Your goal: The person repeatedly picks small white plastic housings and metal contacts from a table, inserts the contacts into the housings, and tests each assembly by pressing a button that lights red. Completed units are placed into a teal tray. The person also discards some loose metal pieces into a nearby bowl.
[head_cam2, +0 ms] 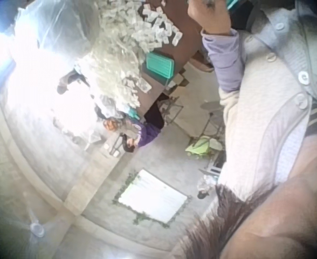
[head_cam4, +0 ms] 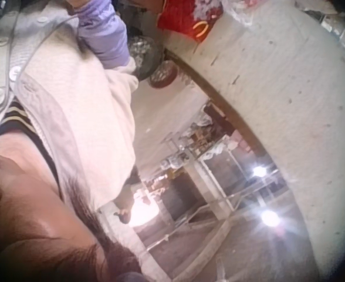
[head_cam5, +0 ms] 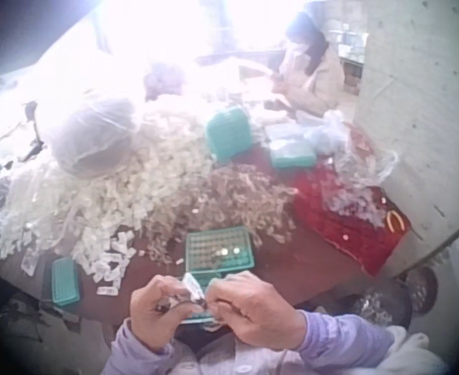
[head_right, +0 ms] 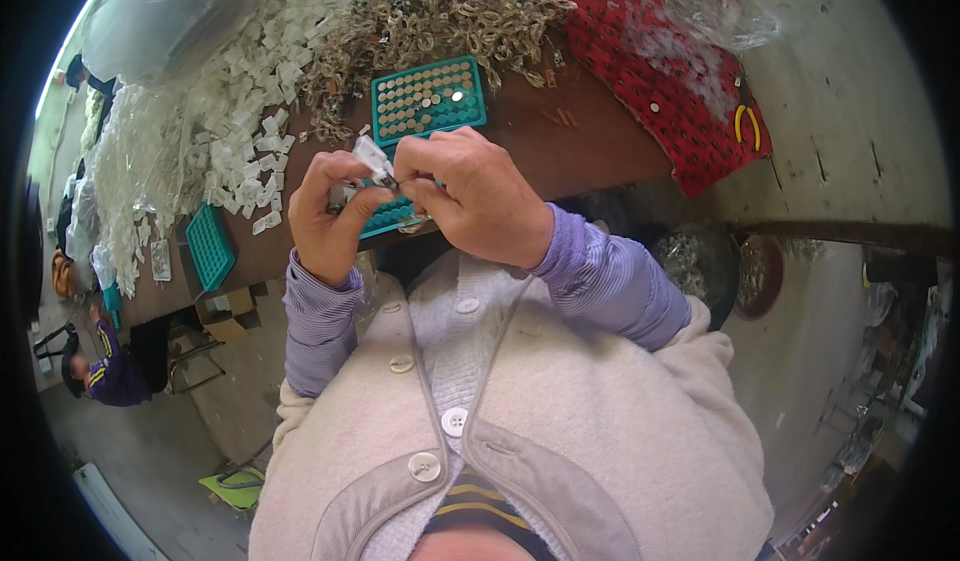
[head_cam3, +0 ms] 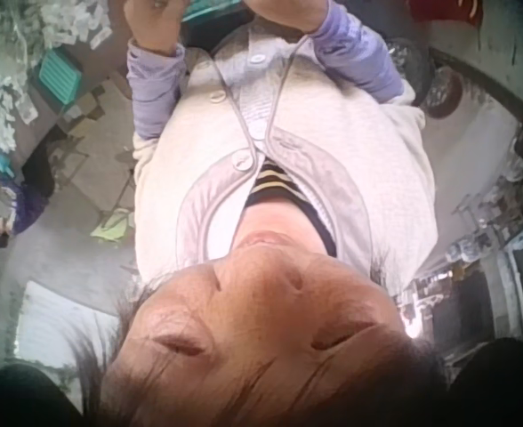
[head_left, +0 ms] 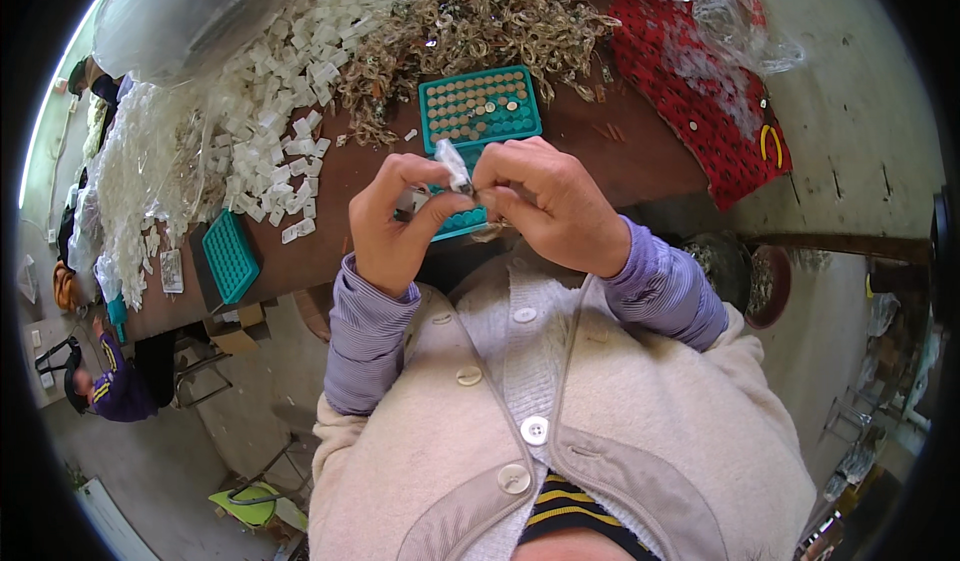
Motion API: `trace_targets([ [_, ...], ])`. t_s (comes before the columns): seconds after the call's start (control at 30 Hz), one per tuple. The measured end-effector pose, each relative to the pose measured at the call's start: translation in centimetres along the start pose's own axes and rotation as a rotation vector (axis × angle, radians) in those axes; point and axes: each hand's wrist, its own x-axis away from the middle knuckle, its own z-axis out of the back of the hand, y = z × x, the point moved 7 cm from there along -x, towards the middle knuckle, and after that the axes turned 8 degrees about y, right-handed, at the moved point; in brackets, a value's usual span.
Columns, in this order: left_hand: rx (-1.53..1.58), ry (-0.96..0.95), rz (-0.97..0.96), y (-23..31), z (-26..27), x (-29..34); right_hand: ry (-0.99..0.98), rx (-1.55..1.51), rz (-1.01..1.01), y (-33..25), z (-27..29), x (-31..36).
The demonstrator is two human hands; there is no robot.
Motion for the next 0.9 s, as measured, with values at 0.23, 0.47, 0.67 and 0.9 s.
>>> trace_targets([
  [0.23, -0.111, -0.071, 0.059, 0.5, -0.8, 0.1, 0.135, 0.385, 0.379, -2.1, 0.5, 0.2],
  [0.47, 0.461, 0.196, 0.62, -1.6, -3.2, 3.1, 0.335, 0.383, 0.197, -0.6, 1.0, 1.2],
  [0.67, 0.413, 0.229, 0.581, -0.7, -4.7, 3.2, 0.472, 0.344, 0.291, -0.2, 2.3, 2.3],
  [0.9, 0.392, 0.246, 0.549, 0.1, -5.5, 3.0, 0.464, 0.141, 0.116, 1.5, 2.7, 2.8],
])
